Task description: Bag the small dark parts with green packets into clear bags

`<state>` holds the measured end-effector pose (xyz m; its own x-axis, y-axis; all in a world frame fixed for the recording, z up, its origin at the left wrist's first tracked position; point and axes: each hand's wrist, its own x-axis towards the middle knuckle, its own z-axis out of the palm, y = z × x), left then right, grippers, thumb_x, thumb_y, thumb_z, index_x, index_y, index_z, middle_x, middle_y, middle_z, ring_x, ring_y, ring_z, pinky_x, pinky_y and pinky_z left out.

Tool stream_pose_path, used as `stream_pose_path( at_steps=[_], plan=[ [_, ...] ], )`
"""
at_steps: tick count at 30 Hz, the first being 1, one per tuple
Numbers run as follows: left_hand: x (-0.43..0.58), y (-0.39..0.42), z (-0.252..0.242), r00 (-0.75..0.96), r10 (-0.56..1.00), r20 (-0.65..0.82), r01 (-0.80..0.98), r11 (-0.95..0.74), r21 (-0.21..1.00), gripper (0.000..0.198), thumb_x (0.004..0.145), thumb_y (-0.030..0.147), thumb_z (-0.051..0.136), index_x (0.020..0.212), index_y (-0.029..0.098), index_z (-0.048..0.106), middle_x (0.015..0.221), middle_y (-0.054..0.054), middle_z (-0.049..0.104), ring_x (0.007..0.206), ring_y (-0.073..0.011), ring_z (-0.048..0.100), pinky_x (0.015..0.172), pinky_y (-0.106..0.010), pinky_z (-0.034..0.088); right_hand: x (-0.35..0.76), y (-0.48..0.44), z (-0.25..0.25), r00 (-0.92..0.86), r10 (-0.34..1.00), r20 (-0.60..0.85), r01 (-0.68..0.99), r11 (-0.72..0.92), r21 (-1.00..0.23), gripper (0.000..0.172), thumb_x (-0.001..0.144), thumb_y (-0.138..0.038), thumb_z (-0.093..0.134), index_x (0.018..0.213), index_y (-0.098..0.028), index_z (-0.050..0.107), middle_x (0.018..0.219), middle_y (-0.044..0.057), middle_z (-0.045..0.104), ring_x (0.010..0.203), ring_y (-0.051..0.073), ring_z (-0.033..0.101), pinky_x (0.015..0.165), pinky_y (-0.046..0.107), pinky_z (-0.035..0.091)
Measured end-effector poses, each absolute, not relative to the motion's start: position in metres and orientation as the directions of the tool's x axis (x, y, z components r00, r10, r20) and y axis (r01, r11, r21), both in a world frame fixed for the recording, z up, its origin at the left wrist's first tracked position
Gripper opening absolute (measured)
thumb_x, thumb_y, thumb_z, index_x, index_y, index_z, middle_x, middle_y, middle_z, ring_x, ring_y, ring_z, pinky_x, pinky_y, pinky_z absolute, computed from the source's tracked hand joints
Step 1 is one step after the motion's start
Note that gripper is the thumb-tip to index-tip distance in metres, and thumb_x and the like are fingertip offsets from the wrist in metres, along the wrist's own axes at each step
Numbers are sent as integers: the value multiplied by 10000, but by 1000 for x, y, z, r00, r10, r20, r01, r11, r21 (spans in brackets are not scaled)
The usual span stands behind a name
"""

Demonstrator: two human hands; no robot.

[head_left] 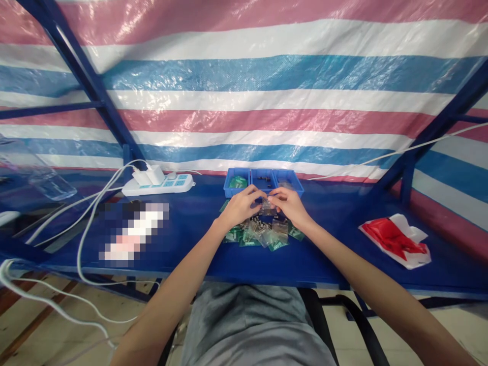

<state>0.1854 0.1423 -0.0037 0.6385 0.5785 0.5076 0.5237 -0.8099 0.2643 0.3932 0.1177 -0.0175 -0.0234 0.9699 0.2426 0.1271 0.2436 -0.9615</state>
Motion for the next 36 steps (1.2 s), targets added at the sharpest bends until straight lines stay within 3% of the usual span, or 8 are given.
stream_pose_path(
  at_steps=[6,13,16,20,24,28,32,36],
  plan=[
    [187,140,-1,631,561,536,519,-819,247,190,993,304,546,1122,234,666,1104,-47,592,755,-124,590,728,-264,494,390,116,-15,-44,975,219,72,222,-972,395,806,-561,695,964,-202,647,684,9,652,592,176,648,454,245,442],
    [186,143,1,565,598,568,544,-788,288,148,998,247,531,1033,188,663,1042,-55,652,871,-164,643,747,-265,495,391,116,-18,-110,932,344,290,361,-886,358,905,-549,591,994,-212,675,1037,85,653,898,221,676,518,242,516],
    [185,145,0,565,609,557,543,-783,304,146,994,249,542,1036,194,670,1020,-50,681,870,-171,658,757,-275,502,389,114,-19,-121,897,425,386,437,-812,291,901,-451,618,1048,-212,693,1104,96,622,918,216,672,586,266,540],
    [187,144,-2,584,604,543,518,-792,324,171,990,234,534,1119,210,644,1043,-41,710,885,-173,681,798,-288,520,389,114,-19,-77,872,483,494,454,-741,244,917,-398,582,969,-203,718,1072,103,640,868,214,669,610,289,522],
    [190,140,-2,578,623,527,493,-781,382,393,942,193,559,1331,235,514,966,-1,713,854,-158,689,797,-275,534,392,116,-19,-70,900,431,436,416,-798,262,910,-416,571,925,-194,711,883,81,696,812,231,662,603,304,511],
    [191,136,-2,593,611,525,500,-790,355,506,871,147,579,1359,249,492,1034,-12,700,909,-171,686,791,-274,536,393,118,-18,-36,940,338,289,334,-897,274,869,-444,604,900,-188,697,760,55,683,722,220,652,548,293,485],
    [190,136,-1,621,561,547,478,-824,303,398,871,121,555,1251,238,578,1124,-42,689,950,-186,681,797,-287,534,392,117,-15,-33,958,285,115,287,-951,307,816,-445,673,972,-182,690,710,30,672,660,188,634,511,267,457],
    [190,139,-1,612,544,574,468,-834,291,214,979,204,515,1162,235,622,1146,-40,684,962,-177,678,843,-303,534,391,117,-15,-42,959,281,87,283,-955,307,828,-415,654,1032,-186,674,682,14,657,639,177,637,482,249,446]
  ],
)
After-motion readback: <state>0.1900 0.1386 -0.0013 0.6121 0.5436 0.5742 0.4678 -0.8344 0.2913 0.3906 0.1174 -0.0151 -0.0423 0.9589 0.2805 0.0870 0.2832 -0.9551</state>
